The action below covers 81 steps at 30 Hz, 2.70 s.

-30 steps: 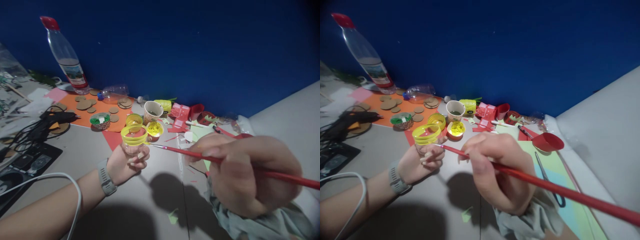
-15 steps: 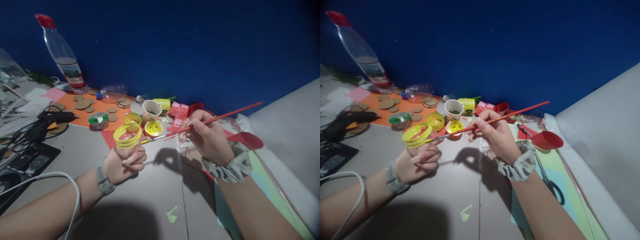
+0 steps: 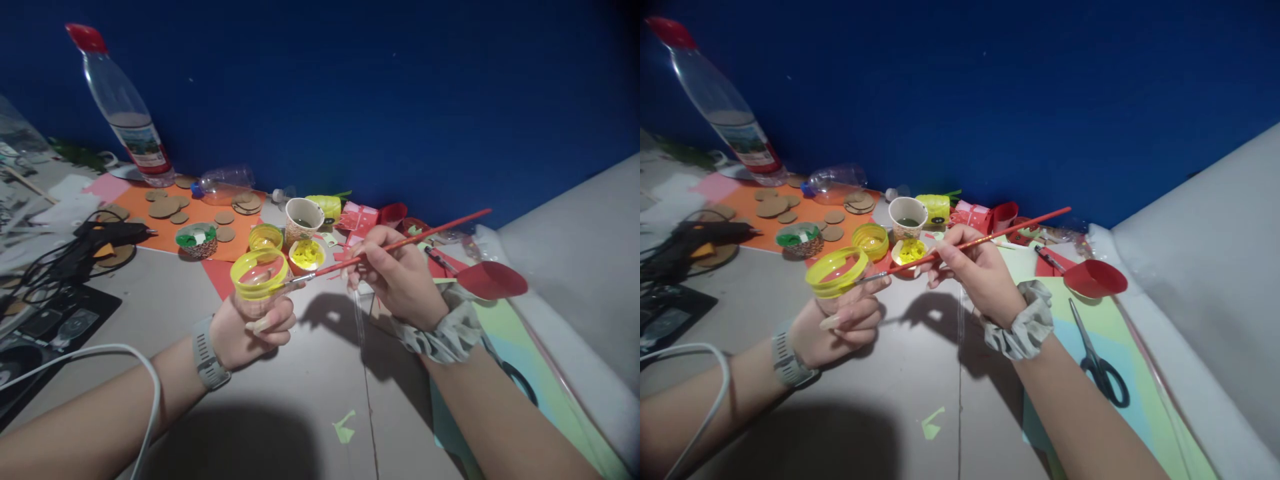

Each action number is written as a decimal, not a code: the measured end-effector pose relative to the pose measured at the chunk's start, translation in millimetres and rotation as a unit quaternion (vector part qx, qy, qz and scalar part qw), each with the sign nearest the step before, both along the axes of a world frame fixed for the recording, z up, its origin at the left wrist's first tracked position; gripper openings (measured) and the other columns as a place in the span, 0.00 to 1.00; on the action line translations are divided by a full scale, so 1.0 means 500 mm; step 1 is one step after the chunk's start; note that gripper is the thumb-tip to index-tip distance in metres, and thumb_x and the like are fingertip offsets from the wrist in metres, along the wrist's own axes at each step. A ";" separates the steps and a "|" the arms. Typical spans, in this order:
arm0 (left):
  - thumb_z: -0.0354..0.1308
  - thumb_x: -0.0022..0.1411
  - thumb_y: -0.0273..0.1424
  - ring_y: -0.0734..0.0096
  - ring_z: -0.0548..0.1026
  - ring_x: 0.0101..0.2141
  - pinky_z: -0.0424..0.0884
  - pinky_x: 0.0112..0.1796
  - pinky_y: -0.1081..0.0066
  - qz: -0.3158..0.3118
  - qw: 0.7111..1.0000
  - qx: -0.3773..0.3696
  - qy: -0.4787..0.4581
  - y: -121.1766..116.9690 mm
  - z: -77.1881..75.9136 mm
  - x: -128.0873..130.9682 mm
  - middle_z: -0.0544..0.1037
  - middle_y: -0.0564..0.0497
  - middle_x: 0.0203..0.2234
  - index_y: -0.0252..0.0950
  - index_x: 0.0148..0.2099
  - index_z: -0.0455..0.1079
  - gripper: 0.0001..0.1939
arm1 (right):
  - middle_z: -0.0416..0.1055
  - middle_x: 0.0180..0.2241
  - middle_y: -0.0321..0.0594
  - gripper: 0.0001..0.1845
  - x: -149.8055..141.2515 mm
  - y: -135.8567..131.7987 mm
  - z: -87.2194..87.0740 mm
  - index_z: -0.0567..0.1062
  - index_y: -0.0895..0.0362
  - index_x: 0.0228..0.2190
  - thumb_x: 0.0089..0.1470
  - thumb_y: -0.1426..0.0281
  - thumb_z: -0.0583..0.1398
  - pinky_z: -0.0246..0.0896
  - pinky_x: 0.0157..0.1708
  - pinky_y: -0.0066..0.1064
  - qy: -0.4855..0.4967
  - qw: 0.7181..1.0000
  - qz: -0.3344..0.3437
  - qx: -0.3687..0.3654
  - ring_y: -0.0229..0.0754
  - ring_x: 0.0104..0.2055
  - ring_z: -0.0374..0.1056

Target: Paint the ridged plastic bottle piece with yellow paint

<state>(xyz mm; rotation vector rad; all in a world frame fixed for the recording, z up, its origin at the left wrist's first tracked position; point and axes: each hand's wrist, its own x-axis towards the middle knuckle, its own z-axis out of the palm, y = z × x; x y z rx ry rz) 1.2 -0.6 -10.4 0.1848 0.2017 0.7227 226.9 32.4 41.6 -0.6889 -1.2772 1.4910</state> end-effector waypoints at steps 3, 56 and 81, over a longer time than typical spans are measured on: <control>0.55 0.58 0.18 0.83 0.56 0.15 0.61 0.19 0.85 -0.007 1.000 0.005 0.001 0.000 0.001 -0.001 0.66 0.53 0.15 0.23 0.44 0.77 0.13 | 0.69 0.18 0.26 0.09 -0.001 0.001 -0.001 0.75 0.53 0.28 0.58 0.65 0.68 0.73 0.26 0.20 0.001 1.000 -0.001 -0.001 0.32 0.24 0.75; 0.49 0.69 0.24 0.82 0.41 0.14 0.49 0.17 0.83 -0.089 0.995 0.047 -0.004 0.001 0.019 -0.001 0.54 0.61 0.10 0.30 0.38 0.72 0.11 | 0.70 0.20 0.30 0.17 0.005 0.008 -0.003 0.70 0.51 0.25 0.51 0.57 0.70 0.70 0.17 0.24 -0.057 0.996 -0.062 -0.013 0.36 0.21 0.67; 0.52 0.66 0.26 0.82 0.43 0.12 0.50 0.16 0.82 -0.107 0.992 0.066 -0.014 0.004 0.012 0.002 0.58 0.60 0.10 0.31 0.38 0.72 0.08 | 0.73 0.21 0.30 0.15 0.007 0.015 -0.005 0.72 0.53 0.24 0.53 0.61 0.70 0.69 0.18 0.18 -0.017 0.998 -0.059 -0.011 0.32 0.22 0.68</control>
